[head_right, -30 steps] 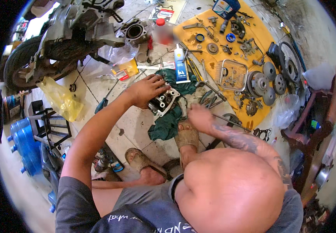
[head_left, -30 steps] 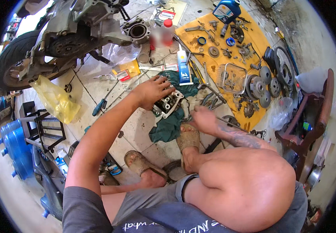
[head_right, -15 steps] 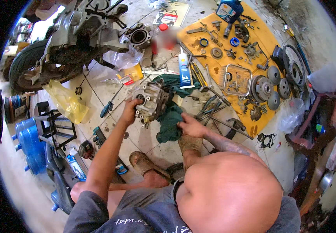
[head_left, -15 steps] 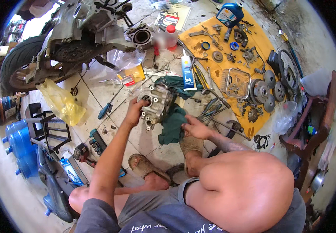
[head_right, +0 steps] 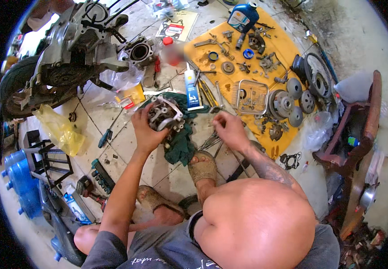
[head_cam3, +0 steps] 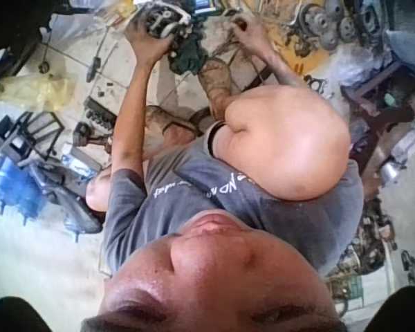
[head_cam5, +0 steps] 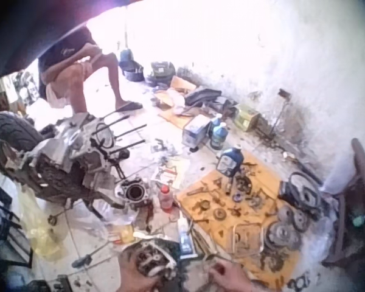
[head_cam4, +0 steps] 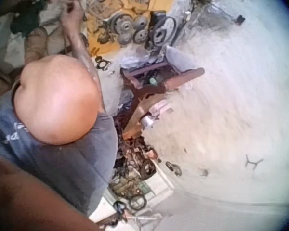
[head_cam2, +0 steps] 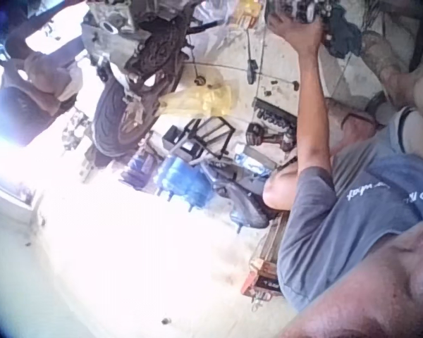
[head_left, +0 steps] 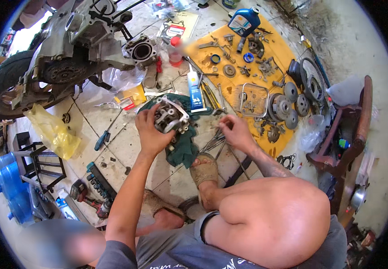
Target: Inspecting and assembling motorcycle engine components, specifically focusing on the cylinder head and camshaft.
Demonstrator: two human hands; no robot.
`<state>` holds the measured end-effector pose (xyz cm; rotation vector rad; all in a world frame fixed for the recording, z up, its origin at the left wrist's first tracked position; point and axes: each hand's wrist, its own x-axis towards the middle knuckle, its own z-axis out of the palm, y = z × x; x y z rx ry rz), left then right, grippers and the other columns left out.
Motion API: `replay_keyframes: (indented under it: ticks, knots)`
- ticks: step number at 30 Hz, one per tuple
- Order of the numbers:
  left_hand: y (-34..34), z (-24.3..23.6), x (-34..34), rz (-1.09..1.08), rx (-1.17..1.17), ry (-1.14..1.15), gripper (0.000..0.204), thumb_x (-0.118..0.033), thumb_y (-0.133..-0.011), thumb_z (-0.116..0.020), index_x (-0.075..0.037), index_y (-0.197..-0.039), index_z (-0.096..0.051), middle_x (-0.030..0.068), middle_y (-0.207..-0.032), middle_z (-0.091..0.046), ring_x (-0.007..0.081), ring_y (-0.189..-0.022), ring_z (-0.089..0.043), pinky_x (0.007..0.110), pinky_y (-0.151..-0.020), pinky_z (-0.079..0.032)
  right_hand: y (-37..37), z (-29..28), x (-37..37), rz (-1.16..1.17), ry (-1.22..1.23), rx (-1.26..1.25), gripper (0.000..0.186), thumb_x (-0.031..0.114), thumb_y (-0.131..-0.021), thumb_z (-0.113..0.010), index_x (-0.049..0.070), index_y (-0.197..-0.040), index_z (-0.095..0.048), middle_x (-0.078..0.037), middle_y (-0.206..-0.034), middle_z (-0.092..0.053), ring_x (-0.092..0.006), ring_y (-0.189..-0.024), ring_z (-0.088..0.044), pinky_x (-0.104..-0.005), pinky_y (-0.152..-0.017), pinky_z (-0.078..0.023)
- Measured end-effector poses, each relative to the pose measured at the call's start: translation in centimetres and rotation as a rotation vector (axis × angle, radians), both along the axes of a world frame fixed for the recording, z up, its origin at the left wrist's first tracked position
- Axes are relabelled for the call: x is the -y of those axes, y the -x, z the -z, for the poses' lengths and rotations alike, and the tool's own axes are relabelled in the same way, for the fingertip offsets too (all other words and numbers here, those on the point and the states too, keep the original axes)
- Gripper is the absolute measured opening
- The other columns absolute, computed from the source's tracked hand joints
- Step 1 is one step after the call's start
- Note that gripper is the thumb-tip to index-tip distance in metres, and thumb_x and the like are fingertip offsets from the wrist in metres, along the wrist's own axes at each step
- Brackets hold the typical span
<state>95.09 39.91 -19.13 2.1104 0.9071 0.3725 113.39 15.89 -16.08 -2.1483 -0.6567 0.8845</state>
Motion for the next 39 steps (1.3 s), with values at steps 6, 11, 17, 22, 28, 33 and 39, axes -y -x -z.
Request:
replay_keyframes:
  ticks: [6, 11, 17, 22, 28, 33, 39]
  knots:
    - [0.9, 2.9, -1.4, 0.254, 0.044, -0.292, 0.104, -0.033, -0.061, -0.092, -0.013, -0.152, -0.045, 0.0193, -0.138, -0.05, 0.0425, -0.129, -0.046, 0.053, -0.112, -0.037, -10.6, 0.1, -6.9, -0.056, -0.068, 0.661, 0.02, 0.02, -0.094, -0.073, 0.0, -0.096, -0.072, -0.015, -0.087, -0.07, -0.0333, -0.086, -0.07, -0.0427, -0.077, -0.054]
    - [3.0, 1.8, -0.9, 0.19, -0.027, -0.126, 0.122, -0.046, -0.065, -0.095, -0.009, -0.161, -0.03, 0.0204, -0.156, -0.039, 0.0421, -0.145, -0.038, 0.052, -0.12, -0.03, -19.1, 7.4, -10.9, -0.229, 0.034, 0.819, 0.043, 0.021, -0.092, -0.075, 0.009, -0.132, -0.065, -0.017, -0.121, -0.066, -0.0363, -0.108, -0.067, -0.0454, -0.09, -0.055]
    - [8.2, 3.4, -0.2, -0.007, -0.102, -0.047, 0.104, -0.042, -0.074, -0.091, -0.01, -0.157, -0.037, 0.022, -0.149, -0.044, 0.0417, -0.138, -0.043, 0.051, -0.115, -0.036, -20.8, 8.7, -13.2, -0.471, 0.399, 0.798, 0.055, 0.023, -0.091, -0.074, 0.024, -0.144, -0.059, -0.012, -0.127, -0.062, -0.0346, -0.107, -0.068, -0.0466, -0.09, -0.057]
    - [9.2, 4.6, 0.8, -0.076, -0.036, 0.041, 0.074, -0.031, -0.081, -0.086, -0.007, -0.144, -0.054, 0.0198, -0.132, -0.055, 0.0391, -0.124, -0.053, 0.046, -0.106, -0.045, -18.8, 6.9, -12.3, -0.411, 0.214, 0.803, 0.053, 0.024, -0.089, -0.073, 0.02, -0.141, -0.061, -0.011, -0.122, -0.063, -0.036, -0.102, -0.068, -0.0471, -0.085, -0.056]
    - [9.1, 4.4, 2.3, -0.116, 0.028, 0.001, 0.059, -0.025, -0.084, -0.082, -0.007, -0.136, -0.06, 0.0178, -0.127, -0.058, 0.0374, -0.119, -0.055, 0.045, -0.103, -0.046, -8.4, -2.6, -12.3, -0.628, 0.036, 0.721, 0.045, 0.017, -0.083, -0.074, 0.008, -0.126, -0.063, -0.014, -0.119, -0.062, -0.0383, -0.102, -0.066, -0.0478, -0.086, -0.055]
    - [8.9, 4.1, 1.9, -0.097, 0.088, 0.003, 0.058, -0.025, -0.084, -0.08, -0.009, -0.136, -0.061, 0.0162, -0.127, -0.059, 0.0365, -0.119, -0.055, 0.045, -0.103, -0.047, -1.5, -7.8, -13.9, -0.8, 0.015, 0.59, 0.044, 0.011, -0.081, -0.073, 0.005, -0.123, -0.061, -0.017, -0.114, -0.06, -0.0416, -0.102, -0.064, -0.048, -0.086, -0.055]
    - [8.3, 4.1, 1.9, -0.075, 0.154, 0.038, 0.055, -0.027, -0.084, -0.078, -0.011, -0.134, -0.064, 0.0149, -0.126, -0.06, 0.0363, -0.117, -0.058, 0.044, -0.103, -0.048, 1.1, -10.0, -15.8, -0.891, -0.104, 0.599, 0.043, 0.008, -0.082, -0.071, 0.003, -0.123, -0.06, -0.018, -0.112, -0.056, -0.042, -0.101, -0.063, -0.0486, -0.086, -0.054]
